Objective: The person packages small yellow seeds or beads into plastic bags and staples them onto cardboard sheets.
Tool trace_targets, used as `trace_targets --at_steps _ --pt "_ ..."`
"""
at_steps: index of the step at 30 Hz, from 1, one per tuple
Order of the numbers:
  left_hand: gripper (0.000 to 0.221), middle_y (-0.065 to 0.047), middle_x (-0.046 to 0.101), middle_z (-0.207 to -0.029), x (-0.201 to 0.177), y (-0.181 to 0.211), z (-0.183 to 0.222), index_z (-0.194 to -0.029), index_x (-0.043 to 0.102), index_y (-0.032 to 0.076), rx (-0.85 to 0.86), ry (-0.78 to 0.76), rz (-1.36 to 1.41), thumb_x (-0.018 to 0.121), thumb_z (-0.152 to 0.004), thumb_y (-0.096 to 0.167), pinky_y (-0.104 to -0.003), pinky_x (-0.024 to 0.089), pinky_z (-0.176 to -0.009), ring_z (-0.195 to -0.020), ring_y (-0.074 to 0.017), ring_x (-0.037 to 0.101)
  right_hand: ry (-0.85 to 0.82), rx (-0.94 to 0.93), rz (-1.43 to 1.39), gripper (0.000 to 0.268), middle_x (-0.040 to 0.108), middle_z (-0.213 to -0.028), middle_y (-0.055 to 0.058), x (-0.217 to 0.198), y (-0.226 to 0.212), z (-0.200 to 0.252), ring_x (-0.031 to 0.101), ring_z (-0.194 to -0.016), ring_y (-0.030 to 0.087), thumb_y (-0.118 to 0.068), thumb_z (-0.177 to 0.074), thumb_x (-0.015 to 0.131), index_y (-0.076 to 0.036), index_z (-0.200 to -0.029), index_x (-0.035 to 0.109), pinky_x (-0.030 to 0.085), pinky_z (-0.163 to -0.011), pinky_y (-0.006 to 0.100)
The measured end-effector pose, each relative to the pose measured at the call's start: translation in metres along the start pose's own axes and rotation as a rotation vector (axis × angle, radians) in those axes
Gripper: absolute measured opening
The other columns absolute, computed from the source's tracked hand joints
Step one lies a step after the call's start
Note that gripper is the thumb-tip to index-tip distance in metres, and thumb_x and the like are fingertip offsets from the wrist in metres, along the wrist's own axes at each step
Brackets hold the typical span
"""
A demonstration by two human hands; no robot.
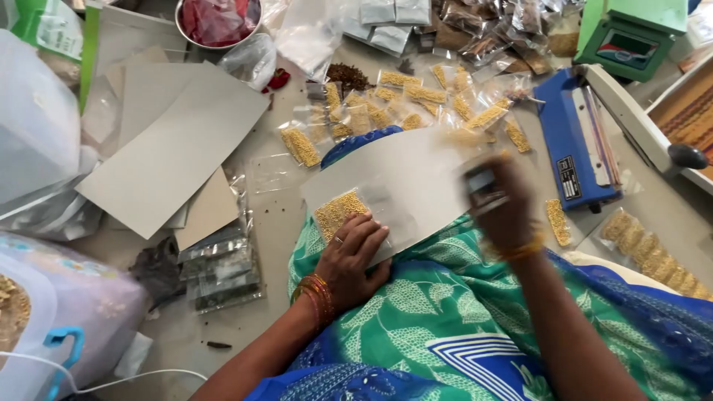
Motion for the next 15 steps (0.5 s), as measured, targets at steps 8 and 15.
trace_targets --at_steps 8,15 --pt "0.054 -0.018 0.051 -0.12 -0.001 -0.011 0.015 -0.117 0.05 0.002 -0.042 0.129 -0.03 0.081 -0.08 0.027 -0.055 0.039 -0.121 -0.123 -0.0374 0.051 -0.528 -0.402 0.013 0.035 0.072 -0.099 0.003 0.077 -0.082 0.009 0.066 -0.11 0.027 -0.007 -0.071 0.081 -0.013 -0.102 0.065 0.055 -0.089 0.039" --pt "0.068 -0.017 0.046 -0.126 -0.013 -0.004 0.013 -0.125 0.04 0.008 0.006 0.222 -0.021 0.085 -0.078 0.026 -0.052 0.043 -0.11 -0.123 -0.0366 0.048 -0.726 -0.564 0.118 0.027 0.069 -0.082 -0.004 0.079 -0.099 0.017 0.066 -0.105 0.022 -0.017 -0.072 0.083 -0.017 -0.091 0.064 0.046 -0.104 0.047"
Point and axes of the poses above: each hand's wrist, its own z-axis away from the middle knuckle, its own x-axis out of the palm, y = z × x, the point moved 9 cm from there along -z, towards the middle knuckle
